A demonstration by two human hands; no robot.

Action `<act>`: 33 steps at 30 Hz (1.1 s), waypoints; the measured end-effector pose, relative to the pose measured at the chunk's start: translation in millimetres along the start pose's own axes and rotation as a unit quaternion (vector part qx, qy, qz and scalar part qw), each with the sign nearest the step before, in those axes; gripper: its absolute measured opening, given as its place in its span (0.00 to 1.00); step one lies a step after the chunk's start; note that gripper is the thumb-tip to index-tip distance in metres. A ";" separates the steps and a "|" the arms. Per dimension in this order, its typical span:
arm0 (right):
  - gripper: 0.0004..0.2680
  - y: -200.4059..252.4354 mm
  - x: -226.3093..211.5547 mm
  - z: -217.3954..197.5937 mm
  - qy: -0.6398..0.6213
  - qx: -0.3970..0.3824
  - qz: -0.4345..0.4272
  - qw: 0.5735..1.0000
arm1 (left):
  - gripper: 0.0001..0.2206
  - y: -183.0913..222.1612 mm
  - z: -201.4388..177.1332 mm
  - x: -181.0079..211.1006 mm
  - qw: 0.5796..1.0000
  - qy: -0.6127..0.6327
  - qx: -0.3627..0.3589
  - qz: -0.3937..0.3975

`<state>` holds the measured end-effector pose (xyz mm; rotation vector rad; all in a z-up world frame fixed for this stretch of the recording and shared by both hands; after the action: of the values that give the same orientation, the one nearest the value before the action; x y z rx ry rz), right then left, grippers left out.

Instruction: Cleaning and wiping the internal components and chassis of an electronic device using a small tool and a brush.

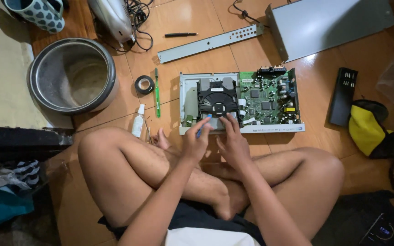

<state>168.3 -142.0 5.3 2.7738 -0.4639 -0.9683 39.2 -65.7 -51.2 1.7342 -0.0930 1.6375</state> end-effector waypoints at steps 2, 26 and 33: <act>0.20 -7.4 3.2 0.2 0.024 -0.005 0.017 1.000 | 0.19 30.4 -1.4 26.8 1.000 -0.011 0.024 -0.004; 0.16 -1.4 8.1 2.9 -0.010 0.015 0.025 1.000 | 0.11 44.6 -6.6 70.5 0.833 -0.478 0.203 0.190; 0.16 -2.9 8.9 2.7 -0.007 0.017 0.031 0.999 | 0.08 31.5 -4.9 56.3 0.900 -0.408 0.115 0.101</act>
<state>173.8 -142.5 -2.7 2.7662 -0.5707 -0.9747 29.2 -62.3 12.6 2.5692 -0.5039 0.9627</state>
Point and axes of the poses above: each hand's wrist, its own y-axis away from the middle knuckle, its own z-axis out of the palm, x = y × z, the point moved 9 cm from there along -y, towards the middle knuckle, and after that the axes turned 13 degrees about -x, right-handed, at the moved point
